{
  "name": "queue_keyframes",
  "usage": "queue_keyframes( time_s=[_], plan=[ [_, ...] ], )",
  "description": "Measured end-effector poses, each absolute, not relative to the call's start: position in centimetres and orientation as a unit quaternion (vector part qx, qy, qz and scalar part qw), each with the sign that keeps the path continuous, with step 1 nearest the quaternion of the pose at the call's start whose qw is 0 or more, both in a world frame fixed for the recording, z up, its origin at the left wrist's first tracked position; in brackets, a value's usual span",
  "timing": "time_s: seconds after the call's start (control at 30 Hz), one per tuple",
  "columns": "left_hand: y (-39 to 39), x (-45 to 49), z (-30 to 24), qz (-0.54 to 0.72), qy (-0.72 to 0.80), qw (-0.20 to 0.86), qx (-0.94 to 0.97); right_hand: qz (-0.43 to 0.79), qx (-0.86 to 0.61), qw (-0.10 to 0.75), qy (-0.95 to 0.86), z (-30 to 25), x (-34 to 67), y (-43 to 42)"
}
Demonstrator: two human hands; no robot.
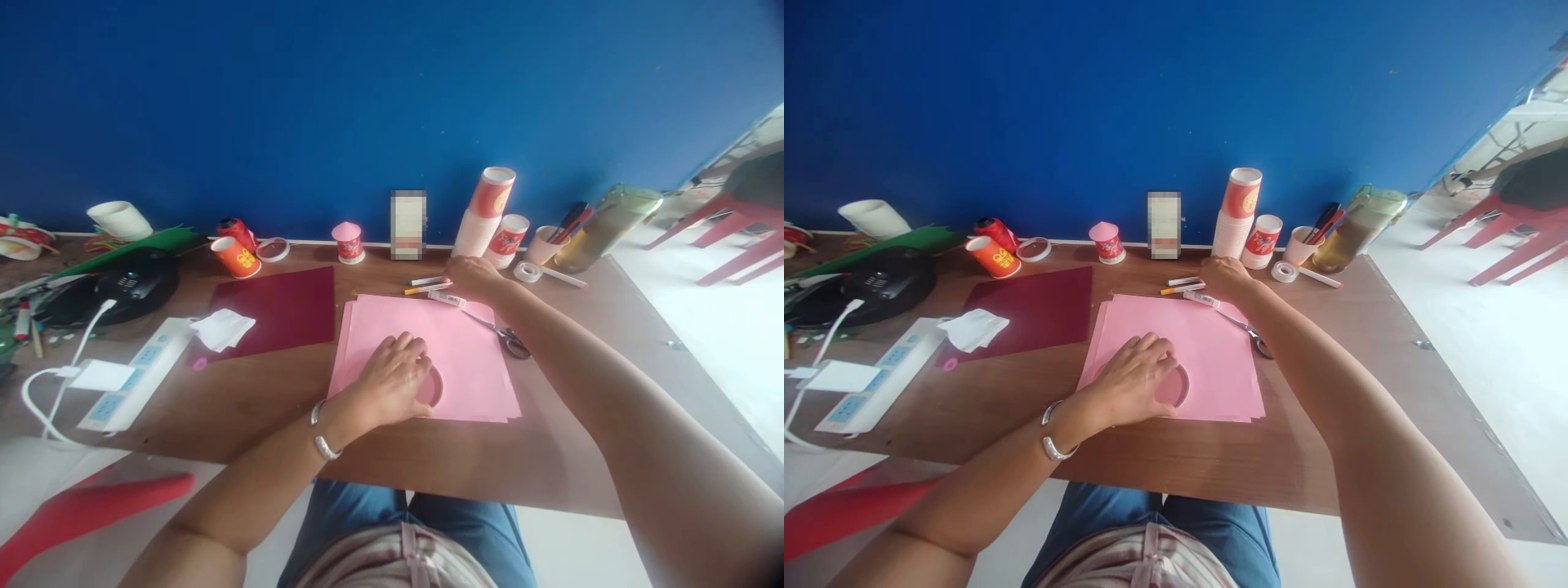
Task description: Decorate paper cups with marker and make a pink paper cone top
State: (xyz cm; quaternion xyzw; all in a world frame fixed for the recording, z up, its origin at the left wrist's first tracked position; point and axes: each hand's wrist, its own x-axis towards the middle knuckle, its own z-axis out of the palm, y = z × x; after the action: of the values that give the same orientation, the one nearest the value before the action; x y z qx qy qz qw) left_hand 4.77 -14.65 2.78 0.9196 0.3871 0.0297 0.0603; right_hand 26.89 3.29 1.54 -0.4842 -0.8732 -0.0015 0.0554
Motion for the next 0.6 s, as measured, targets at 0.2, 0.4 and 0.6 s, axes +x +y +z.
queue_keyframes(
  time_s=[0.2,0.4,0.6],
  plan=[
    [-14.5,4.7,3.1,0.022,0.39,0.095,0.916,0.021,-0.57,0.092,-0.816,3.1,27.5,1.2],
    [-14.3,4.3,3.0,0.046,0.385,0.108,0.915,0.111,-0.572,0.253,-0.772,3.1,28.3,-4.2],
    [-13.8,3.5,3.9,0.109,0.369,0.114,0.916,0.256,-0.533,0.386,-0.708,2.5,29.3,-7.7]
  ],
)
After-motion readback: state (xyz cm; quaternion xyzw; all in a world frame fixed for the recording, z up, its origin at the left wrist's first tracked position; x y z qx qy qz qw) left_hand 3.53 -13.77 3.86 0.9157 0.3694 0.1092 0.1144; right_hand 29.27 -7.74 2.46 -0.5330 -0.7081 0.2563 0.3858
